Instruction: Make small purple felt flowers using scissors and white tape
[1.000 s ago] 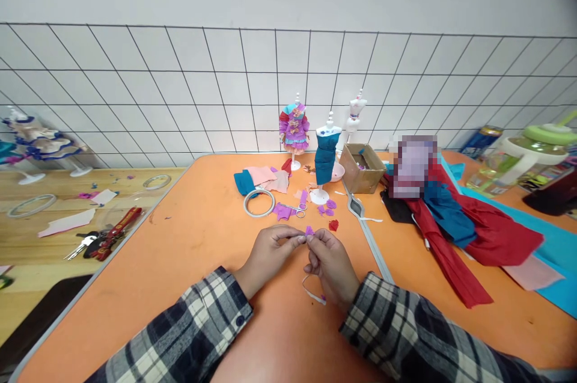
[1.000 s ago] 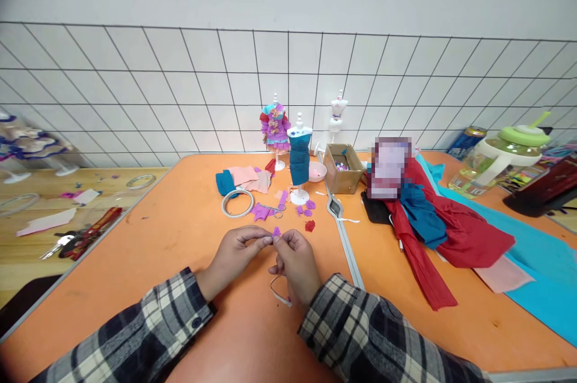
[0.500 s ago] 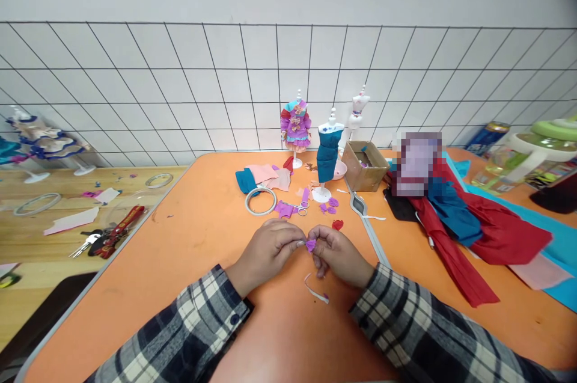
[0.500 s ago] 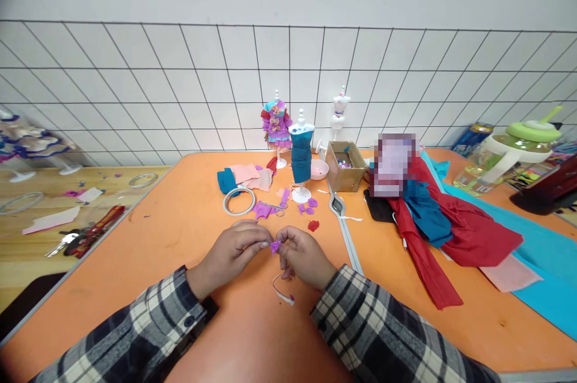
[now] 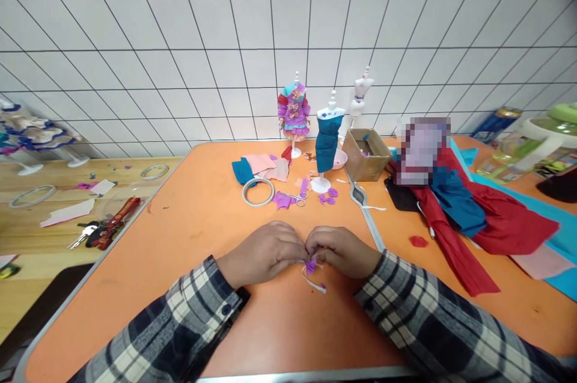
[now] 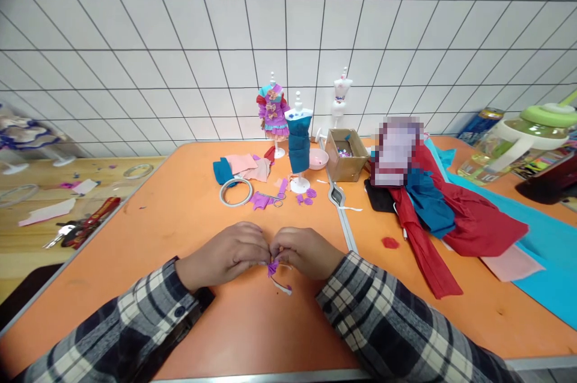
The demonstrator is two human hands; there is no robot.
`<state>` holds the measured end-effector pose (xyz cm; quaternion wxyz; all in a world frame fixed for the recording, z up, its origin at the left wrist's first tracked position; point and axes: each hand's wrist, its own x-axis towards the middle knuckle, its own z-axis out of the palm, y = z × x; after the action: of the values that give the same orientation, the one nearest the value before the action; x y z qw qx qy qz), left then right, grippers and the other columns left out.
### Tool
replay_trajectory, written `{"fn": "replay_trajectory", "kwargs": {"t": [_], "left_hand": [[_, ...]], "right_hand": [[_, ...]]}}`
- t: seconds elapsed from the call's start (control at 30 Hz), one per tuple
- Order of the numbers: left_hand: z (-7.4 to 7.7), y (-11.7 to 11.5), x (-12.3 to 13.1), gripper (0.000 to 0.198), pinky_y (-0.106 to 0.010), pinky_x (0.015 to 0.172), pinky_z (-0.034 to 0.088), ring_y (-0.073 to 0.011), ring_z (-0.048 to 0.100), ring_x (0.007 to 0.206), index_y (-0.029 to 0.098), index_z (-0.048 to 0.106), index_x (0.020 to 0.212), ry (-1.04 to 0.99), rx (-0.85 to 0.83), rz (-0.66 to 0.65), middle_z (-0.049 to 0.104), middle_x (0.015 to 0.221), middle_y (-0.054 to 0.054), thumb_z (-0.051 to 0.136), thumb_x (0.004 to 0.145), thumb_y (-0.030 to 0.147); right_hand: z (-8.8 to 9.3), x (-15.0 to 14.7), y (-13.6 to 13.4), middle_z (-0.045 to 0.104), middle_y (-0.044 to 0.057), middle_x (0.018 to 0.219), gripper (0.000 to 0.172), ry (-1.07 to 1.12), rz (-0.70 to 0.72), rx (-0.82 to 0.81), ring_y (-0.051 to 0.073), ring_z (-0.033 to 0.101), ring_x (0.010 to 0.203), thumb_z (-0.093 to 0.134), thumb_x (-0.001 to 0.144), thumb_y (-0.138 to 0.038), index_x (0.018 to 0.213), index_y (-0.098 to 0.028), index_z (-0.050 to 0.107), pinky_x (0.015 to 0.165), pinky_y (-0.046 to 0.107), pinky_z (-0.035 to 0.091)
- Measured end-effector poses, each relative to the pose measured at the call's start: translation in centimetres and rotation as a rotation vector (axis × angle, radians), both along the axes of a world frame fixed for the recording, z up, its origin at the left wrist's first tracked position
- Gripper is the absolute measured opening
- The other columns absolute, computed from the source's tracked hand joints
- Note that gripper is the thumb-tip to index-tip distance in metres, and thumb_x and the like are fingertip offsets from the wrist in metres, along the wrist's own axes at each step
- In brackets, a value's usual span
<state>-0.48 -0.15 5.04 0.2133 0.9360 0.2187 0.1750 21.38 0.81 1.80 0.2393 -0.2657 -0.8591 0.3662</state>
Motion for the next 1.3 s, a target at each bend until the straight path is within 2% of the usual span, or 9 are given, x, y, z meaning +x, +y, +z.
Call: {"fn": "replay_trajectory", "kwargs": {"t": [0.1, 0.23, 0.4, 0.5, 0.7, 0.93, 1.07, 1.23, 1.3], "left_hand": [[0.3, -0.4, 0.3, 0.036, -0.033, 0.09, 0.042, -0.0171, 0.063, 0.083, 0.024, 0.069, 0.101, 0.068, 0.119, -0.001, 0.073, 0.089, -0.006, 0.034, 0.096, 0.02], [0.1, -0.6, 0.6, 0.032, -0.032, 0.084, 0.042, -0.0172, 0.061, 0.079, 0.023, 0.068, 0.1, 0.131, 0.228, 0.055, 0.072, 0.083, -0.005, 0.037, 0.095, 0.017], [-1.1, -0.5, 1.0, 0.025, -0.032, 0.073, 0.043, -0.0194, 0.062, 0.074, 0.019, 0.069, 0.091, 0.147, 0.238, 0.178, 0.07, 0.078, -0.006, 0.044, 0.092, 0.023], [-1.7, -0.7, 1.5, 0.023, -0.031, 0.071, 0.043, -0.0189, 0.062, 0.071, 0.019, 0.069, 0.085, 0.141, 0.19, 0.274, 0.069, 0.075, -0.006, 0.047, 0.089, 0.023], [-2.6, -0.9, 2.4, 0.017, -0.028, 0.064, 0.041, -0.0182, 0.061, 0.066, 0.02, 0.069, 0.078, 0.087, 0.068, 0.438, 0.069, 0.07, -0.004, 0.052, 0.083, 0.021], [-2.9, -0.5, 2.7, 0.015, -0.023, 0.058, 0.039, -0.0128, 0.055, 0.059, 0.017, 0.064, 0.063, -0.108, -0.27, 0.664, 0.062, 0.061, 0.002, 0.053, 0.073, 0.015], [-3.1, -0.3, 3.1, 0.011, -0.022, 0.057, 0.04, -0.0125, 0.054, 0.058, 0.015, 0.065, 0.061, -0.335, -0.624, 0.779, 0.062, 0.059, 0.001, 0.059, 0.069, 0.018], [-3.5, -0.6, 3.2, 0.015, -0.028, 0.078, 0.048, -0.014, 0.062, 0.073, 0.012, 0.069, 0.073, -0.937, -1.277, 0.661, 0.068, 0.073, -0.004, 0.071, 0.071, 0.027], [-3.4, -0.6, 3.0, 0.017, -0.028, 0.082, 0.048, -0.013, 0.063, 0.075, 0.012, 0.071, 0.079, -1.099, -1.406, 0.627, 0.069, 0.077, -0.004, 0.075, 0.07, 0.026]], "right_hand": [[-0.1, 0.1, -0.1, 0.064, 0.001, 0.084, 0.018, -0.1, -0.023, 0.102, 0.013, 0.058, 0.077, 0.048, 0.092, -0.022, 0.081, -0.02, 0.062, 0.069, 0.023, 0.042], [-0.3, 0.2, -0.4, 0.065, 0.001, 0.086, 0.016, -0.264, -0.085, 0.364, 0.013, 0.056, 0.078, 0.048, 0.091, -0.018, 0.086, -0.022, 0.062, 0.064, 0.024, 0.037], [0.1, 0.2, -0.7, 0.063, 0.003, 0.094, 0.019, -0.399, -0.118, 0.655, 0.017, 0.047, 0.081, 0.044, 0.093, -0.014, 0.089, -0.021, 0.062, 0.062, 0.028, 0.032], [0.7, -0.1, -0.7, 0.059, 0.005, 0.092, 0.017, -0.461, -0.133, 0.709, 0.018, 0.044, 0.079, 0.045, 0.093, -0.015, 0.087, -0.02, 0.06, 0.065, 0.03, 0.031], [1.2, -0.4, -0.6, 0.055, 0.004, 0.087, 0.014, -0.502, -0.177, 0.671, 0.018, 0.042, 0.076, 0.047, 0.091, -0.015, 0.085, -0.019, 0.058, 0.065, 0.032, 0.028], [0.4, -0.8, -1.1, 0.057, 0.005, 0.089, 0.01, -0.458, -0.311, 0.715, 0.019, 0.044, 0.078, 0.051, 0.09, -0.016, 0.088, -0.019, 0.06, 0.066, 0.033, 0.03], [0.0, -1.1, -1.5, 0.059, 0.005, 0.083, 0.013, -0.409, -0.393, 0.826, 0.019, 0.043, 0.072, 0.051, 0.089, -0.016, 0.085, -0.019, 0.063, 0.065, 0.033, 0.031], [0.2, -0.8, -1.9, 0.066, 0.004, 0.088, 0.019, -0.287, -0.439, 0.93, 0.016, 0.046, 0.068, 0.05, 0.09, -0.015, 0.097, -0.02, 0.067, 0.065, 0.032, 0.036], [0.3, -0.5, -1.8, 0.068, 0.003, 0.094, 0.022, -0.184, -0.493, 0.875, 0.016, 0.052, 0.072, 0.05, 0.09, -0.014, 0.101, -0.022, 0.067, 0.067, 0.03, 0.039]]}}
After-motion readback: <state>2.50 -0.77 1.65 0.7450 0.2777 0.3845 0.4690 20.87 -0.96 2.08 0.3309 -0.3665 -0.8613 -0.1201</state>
